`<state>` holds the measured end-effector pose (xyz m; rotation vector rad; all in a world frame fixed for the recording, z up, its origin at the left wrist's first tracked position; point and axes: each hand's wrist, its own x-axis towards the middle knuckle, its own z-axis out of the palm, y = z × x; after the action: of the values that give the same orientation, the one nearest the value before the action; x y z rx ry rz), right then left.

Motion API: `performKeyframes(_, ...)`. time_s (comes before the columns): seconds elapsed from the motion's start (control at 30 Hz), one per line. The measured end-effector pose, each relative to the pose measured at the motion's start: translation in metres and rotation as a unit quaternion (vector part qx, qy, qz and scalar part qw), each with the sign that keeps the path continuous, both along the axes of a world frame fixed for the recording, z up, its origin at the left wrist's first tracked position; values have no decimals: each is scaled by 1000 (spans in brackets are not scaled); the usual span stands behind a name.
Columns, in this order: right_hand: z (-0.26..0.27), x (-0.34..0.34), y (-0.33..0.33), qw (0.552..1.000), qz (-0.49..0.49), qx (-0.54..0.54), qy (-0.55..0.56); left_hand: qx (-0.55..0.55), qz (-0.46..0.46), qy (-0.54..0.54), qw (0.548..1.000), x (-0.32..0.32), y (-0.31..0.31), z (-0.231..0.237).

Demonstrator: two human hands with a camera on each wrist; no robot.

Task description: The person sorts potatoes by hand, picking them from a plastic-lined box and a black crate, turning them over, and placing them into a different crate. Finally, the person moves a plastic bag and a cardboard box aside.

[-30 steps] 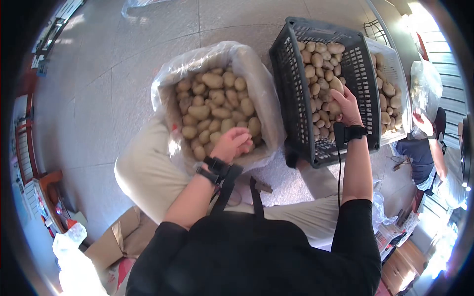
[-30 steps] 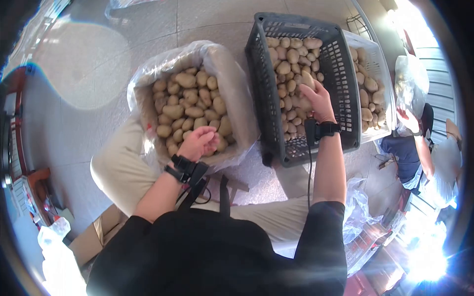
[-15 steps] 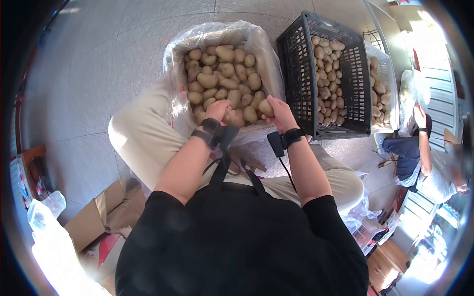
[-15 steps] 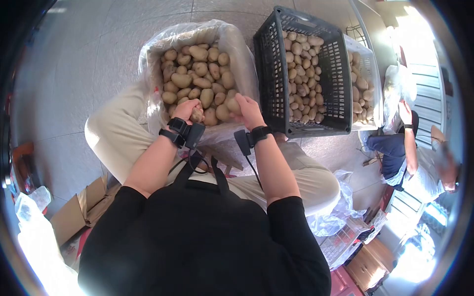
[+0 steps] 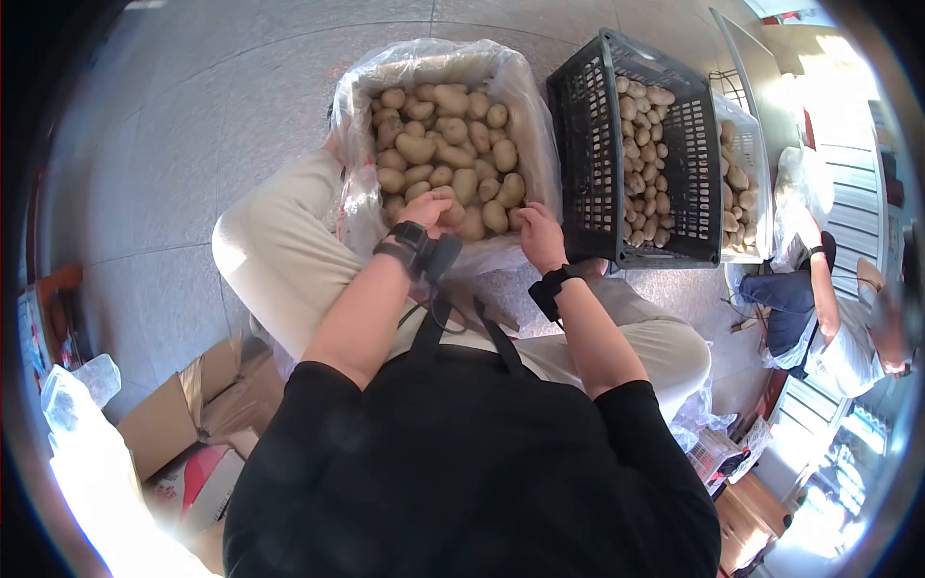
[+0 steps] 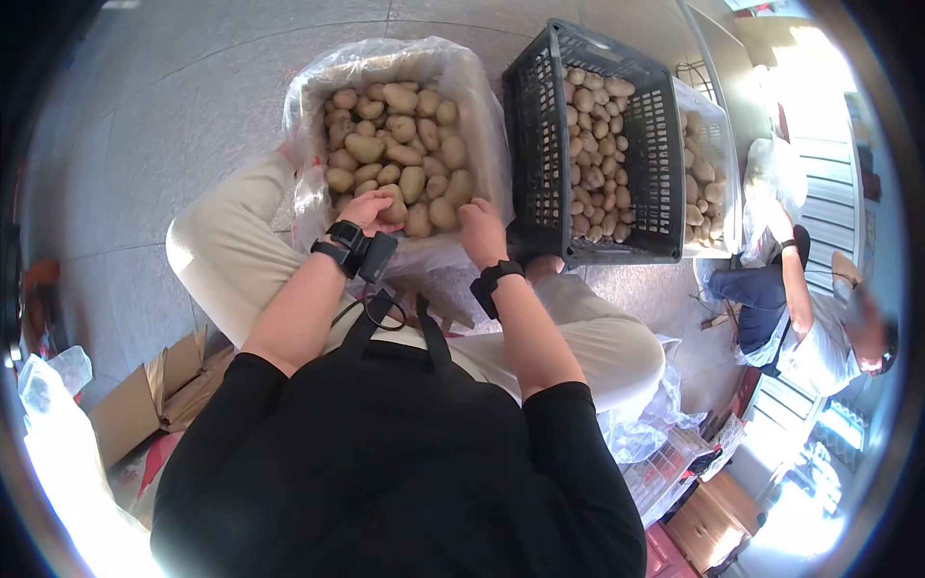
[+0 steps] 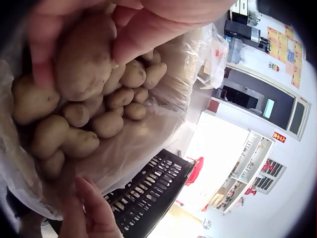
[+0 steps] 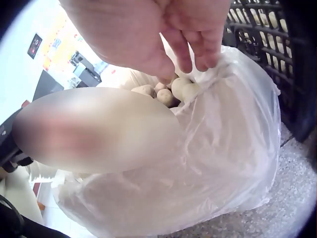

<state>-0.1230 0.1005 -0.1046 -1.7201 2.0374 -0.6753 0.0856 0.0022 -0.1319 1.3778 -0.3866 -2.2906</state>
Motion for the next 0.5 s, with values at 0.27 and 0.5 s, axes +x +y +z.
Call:
performKeyframes(0.27,9,5,14,998,0,2,-60,-4,-74,-46,996,-23,2,-12)
performKeyframes(0.5,20,-10,19,995,-43,-11,-92,-39,-121,-25,992,-28,3,-5)
